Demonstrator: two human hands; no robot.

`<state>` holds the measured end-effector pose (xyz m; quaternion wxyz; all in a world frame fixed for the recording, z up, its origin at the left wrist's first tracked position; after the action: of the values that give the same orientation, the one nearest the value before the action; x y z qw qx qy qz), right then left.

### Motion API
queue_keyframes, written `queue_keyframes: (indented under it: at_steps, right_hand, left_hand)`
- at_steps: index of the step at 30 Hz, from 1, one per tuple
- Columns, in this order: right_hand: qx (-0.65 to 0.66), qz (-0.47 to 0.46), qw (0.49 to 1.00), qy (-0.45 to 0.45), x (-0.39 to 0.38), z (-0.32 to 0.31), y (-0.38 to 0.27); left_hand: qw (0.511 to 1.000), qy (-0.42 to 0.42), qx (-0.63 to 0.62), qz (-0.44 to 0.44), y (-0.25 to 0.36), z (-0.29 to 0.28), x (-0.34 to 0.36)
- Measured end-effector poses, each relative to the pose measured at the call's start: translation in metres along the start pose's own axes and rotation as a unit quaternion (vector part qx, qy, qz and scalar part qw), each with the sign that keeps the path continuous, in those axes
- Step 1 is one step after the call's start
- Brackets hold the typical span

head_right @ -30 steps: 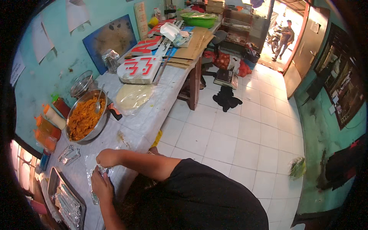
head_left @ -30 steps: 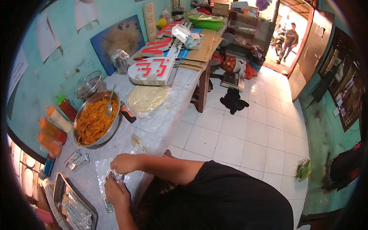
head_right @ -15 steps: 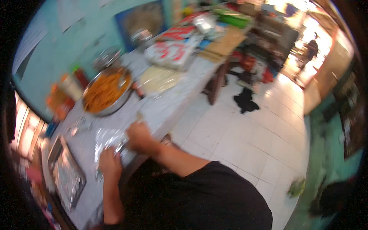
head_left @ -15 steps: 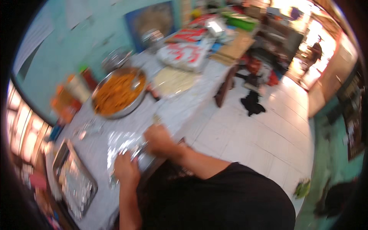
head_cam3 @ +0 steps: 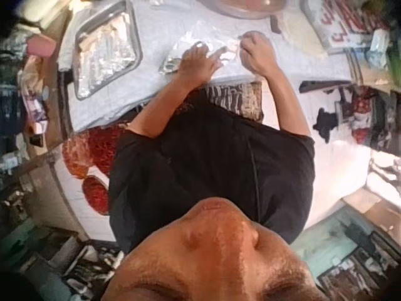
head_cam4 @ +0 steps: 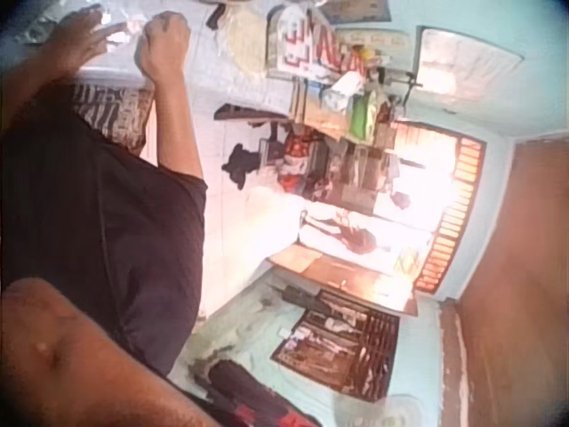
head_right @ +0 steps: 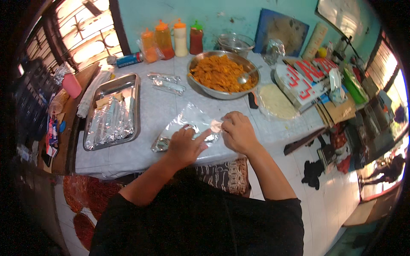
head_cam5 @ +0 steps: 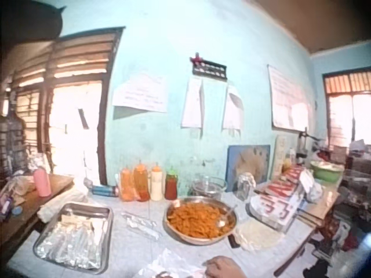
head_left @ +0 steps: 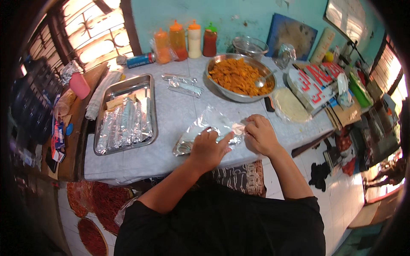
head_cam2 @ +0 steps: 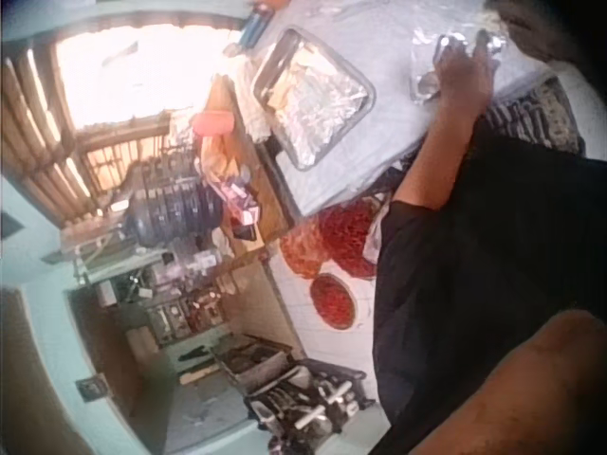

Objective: The person wraps several kebab-like food items in aluminum foil, placing them onto a metal tray one by one.

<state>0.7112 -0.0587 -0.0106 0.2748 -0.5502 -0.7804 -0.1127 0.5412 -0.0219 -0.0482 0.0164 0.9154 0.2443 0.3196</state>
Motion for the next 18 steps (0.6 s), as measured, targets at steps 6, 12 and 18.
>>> queue_keyframes:
  at_steps: [6,12,18]
  right_hand:
    - [-0.08,-0.19,0.973,-0.106,0.053,0.007,-0.037]
    - [-0.042,-0.205,0.965,-0.159,0.058,0.03,-0.035]
    - [0.006,0.092,0.995,0.046,0.018,0.037,-0.027]
  left_hand:
    - [0.998,-0.049,-0.022,-0.013,0.0,0.0,0.003]
    - [0.989,-0.073,-0.121,-0.048,-0.006,0.001,0.006]
    - [0.995,0.051,-0.083,-0.029,-0.008,-0.008,-0.002]
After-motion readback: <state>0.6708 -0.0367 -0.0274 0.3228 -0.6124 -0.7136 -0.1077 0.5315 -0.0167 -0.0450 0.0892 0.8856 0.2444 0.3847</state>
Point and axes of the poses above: each hand's wrist, its own x-axis towards the middle knuckle, its own z-axis out of the palm, y = z × x, the point moved 6 cm from there along x, towards the middle knuckle, and after that the axes turned 2 degrees about -x, right-handed, at the moved point
